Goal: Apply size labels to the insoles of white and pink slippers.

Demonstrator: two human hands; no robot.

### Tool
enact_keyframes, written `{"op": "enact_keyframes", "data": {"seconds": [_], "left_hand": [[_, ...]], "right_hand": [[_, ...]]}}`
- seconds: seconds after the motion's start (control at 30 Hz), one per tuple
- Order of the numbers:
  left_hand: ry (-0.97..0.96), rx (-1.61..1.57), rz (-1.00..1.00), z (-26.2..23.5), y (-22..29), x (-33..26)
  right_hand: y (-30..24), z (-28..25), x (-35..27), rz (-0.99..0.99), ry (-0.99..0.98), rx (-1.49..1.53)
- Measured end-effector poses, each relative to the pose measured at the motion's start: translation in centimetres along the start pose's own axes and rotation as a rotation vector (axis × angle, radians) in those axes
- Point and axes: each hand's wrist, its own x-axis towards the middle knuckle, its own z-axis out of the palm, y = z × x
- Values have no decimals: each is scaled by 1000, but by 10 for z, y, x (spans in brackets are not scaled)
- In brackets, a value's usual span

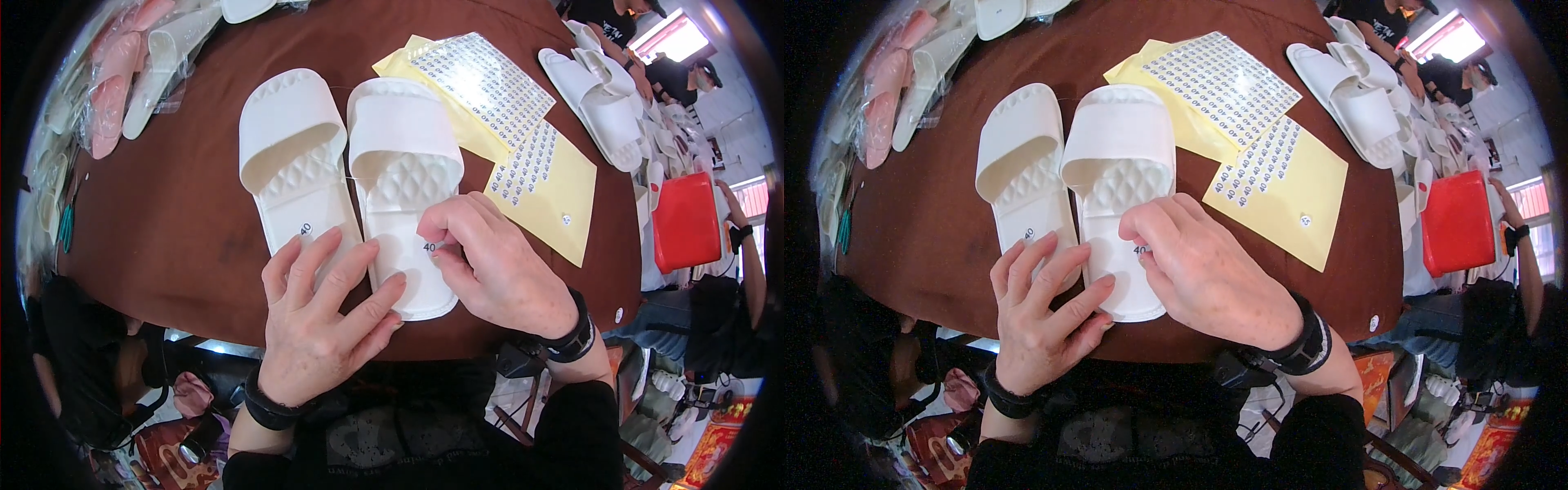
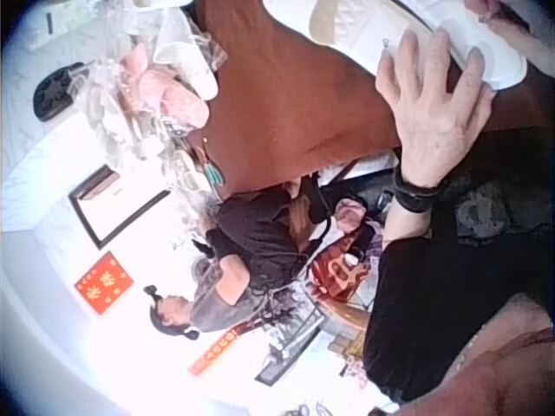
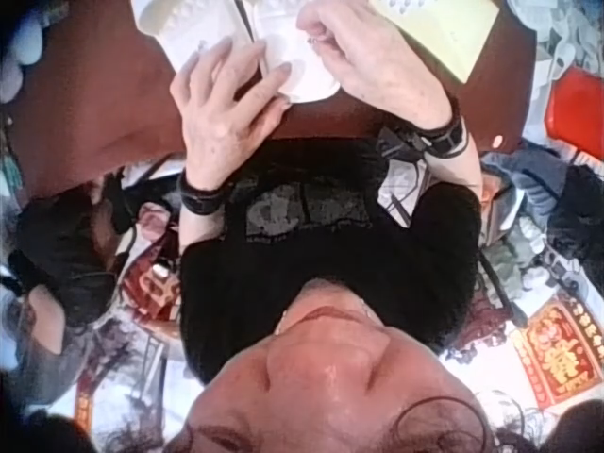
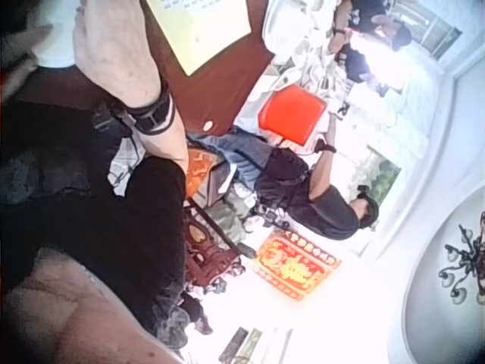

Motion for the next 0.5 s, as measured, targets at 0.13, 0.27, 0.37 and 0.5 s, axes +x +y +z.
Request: {"op": "enact_keyframes", "data": {"seconds": [0.13,0.27,0.37,0.5], "left_hand": [[-12,2,15,-1,0,0],[-9,0,19,0,-1,0],[-10,-1,19,0,-1,0],[-11,-3,17,-1,-1,0]], "right_hand": [[-1,0,0,9,-28,4],[1,1,0,-12,-20,-20],[2,2,1,-24,-16,-40],[3,3,1,-31,-9,-32]]}}
